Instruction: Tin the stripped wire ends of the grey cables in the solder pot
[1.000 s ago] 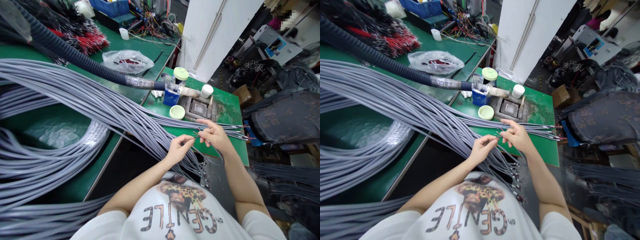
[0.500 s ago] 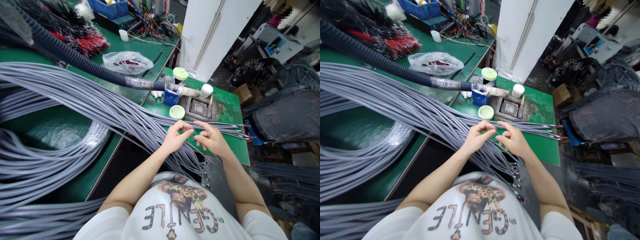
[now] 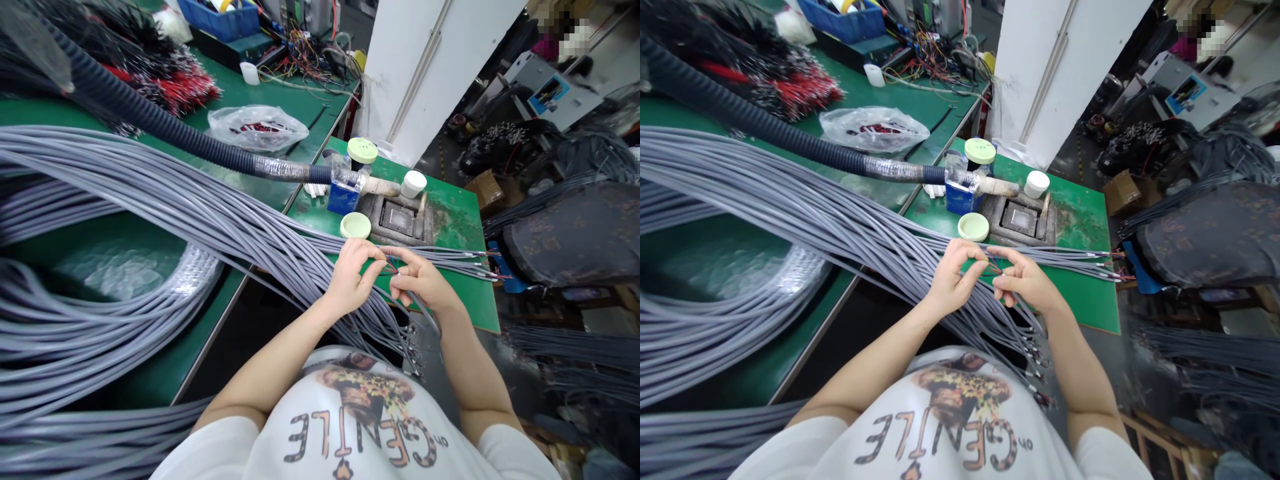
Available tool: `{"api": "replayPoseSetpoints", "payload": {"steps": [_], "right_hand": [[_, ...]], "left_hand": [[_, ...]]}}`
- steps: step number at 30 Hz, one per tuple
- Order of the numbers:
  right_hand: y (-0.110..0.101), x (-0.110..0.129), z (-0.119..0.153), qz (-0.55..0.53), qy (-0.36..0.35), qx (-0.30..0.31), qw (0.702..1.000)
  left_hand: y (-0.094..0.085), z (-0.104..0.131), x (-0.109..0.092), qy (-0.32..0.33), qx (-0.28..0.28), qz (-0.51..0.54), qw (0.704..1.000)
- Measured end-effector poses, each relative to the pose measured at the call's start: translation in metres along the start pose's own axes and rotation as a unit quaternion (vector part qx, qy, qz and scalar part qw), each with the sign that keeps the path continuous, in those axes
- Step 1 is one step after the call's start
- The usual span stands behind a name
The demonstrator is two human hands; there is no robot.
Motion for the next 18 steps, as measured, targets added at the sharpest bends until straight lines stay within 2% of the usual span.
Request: {"api": "replayPoseSetpoints", "payload": {"steps": [5, 9, 14, 18], "right_hand": [[0.003, -0.003, -0.008, -0.098, -0.043, -0.023, 0.994], [0.004, 0.0, -0.013, -0.091, -0.073, -0.08, 0.99], [0.006, 0.007, -0.021, -0.022, -0.12, -0.152, 0.981], [-0.002, 0.014, -0.038, 0.085, -0.165, -0.22, 0.958]], "left_hand": [[-0.006, 0.007, -0.006, 0.069, -0.042, -0.06, 0.995], [-0.006, 0.014, -0.004, 0.092, -0.062, -0.07, 0.991], [-0.004, 0.016, 0.005, 0.06, -0.081, -0.061, 0.993], [-0.008, 0.018, 0.025, 0.014, -0.107, -0.065, 0.992]]}}
Point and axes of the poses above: each hand's wrist, its own z-axis away from the middle knuckle, its own y-axis out of the palm, x = y × z, the point moved 4 cm from there along -z, towards the middle knuckle, and after that the axes turned 1 degree about z, right-handed, at the moved point
